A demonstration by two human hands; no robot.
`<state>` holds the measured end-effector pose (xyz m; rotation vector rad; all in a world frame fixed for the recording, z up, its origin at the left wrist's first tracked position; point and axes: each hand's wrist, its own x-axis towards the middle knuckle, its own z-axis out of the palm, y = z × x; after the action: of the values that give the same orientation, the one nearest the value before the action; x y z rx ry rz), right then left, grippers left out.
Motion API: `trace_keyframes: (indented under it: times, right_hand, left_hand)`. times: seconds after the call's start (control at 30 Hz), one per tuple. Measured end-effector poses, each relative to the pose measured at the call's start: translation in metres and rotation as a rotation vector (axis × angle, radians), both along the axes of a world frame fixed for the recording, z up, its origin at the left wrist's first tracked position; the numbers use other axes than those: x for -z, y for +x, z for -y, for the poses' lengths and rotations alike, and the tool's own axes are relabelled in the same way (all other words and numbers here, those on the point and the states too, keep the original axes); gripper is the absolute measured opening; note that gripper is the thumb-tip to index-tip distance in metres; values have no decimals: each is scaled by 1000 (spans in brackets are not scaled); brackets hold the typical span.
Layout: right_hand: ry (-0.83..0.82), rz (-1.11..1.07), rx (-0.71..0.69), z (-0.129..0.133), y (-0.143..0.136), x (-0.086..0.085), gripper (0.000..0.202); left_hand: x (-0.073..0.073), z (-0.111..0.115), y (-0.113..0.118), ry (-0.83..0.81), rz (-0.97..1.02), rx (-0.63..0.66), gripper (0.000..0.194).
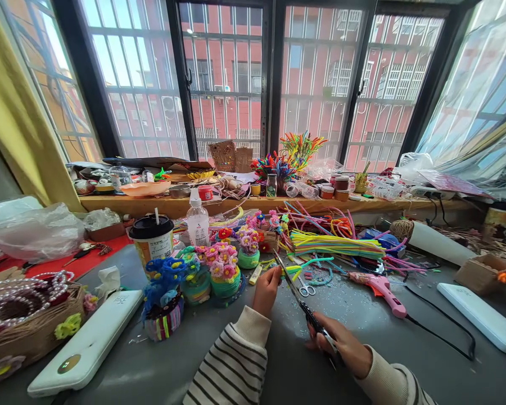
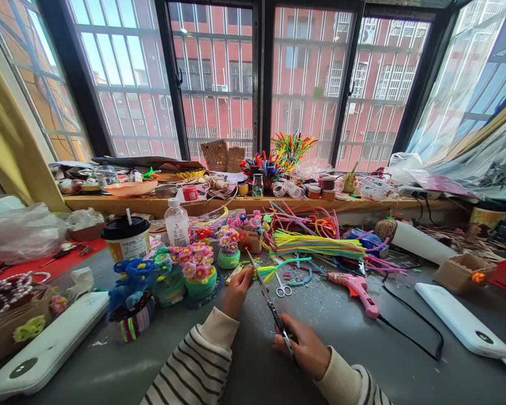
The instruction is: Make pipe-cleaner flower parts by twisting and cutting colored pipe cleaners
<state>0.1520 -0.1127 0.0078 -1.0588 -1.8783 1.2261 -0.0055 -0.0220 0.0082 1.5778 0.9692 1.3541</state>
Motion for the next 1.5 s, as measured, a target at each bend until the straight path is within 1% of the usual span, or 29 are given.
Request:
trace_keyframes:
  times: [0.13,0.23,0.4,0.53,0.63,0.73,0.87,0.93,0.97,1.03,1.17,1.23,1.33,1.4,1.5]
  right_hand:
    - [-5,-19,12,-2,-3,3,38]
    - [-41,-64,20,-1,-6,1,38]
    - [-40,-46,42,-1,-9,1,38]
    - [-70,-147,-6,-3,-6,5,38]
    - [-68,-165,-27,-5,-3,6,38]
    - [-56,-140,2,-6,-4,8,37]
    - [-11,-61,89,-6,-7,10,35]
    - [15,-32,109,-5,-8,9,34]
    - [24,-28,108,-4,-8,8,34]
    - [33,-33,116,-3,-5,6,34]
    - [17,-55,158,-2,12,2,29]
    - [22,-56,195,-3,27,1,29]
    - [42,37,288,-3,54,-1,30]
    - [72,201,335,-2,75,-2,28]
    - [240,461,499,-1,105,2,26]
  left_hand:
    - [1,0,1,-8,27,-12,32]
    - [2,0,2,-6,37,-21,32]
    - [2,1,2,13,36,-47,33]
    - [0,1,3,17,42,-36,33]
    - [-2,2,3,29,3,-2,33]
    - [-3,3,4,27,-16,1,33]
    - [-2,4,6,27,-53,-1,34]
    - [-1,4,6,36,-61,10,34]
    - [-1,4,6,43,-56,1,34]
    - [-1,3,3,65,-53,-65,34]
    - [-3,-2,-9,130,-158,-297,31]
    - [-5,-4,-15,115,-185,-365,28]
    - [-7,-9,-23,70,-151,-389,26]
    - [-7,-11,-26,67,-142,-385,22]
    - [-4,-15,-28,60,-147,-365,18]
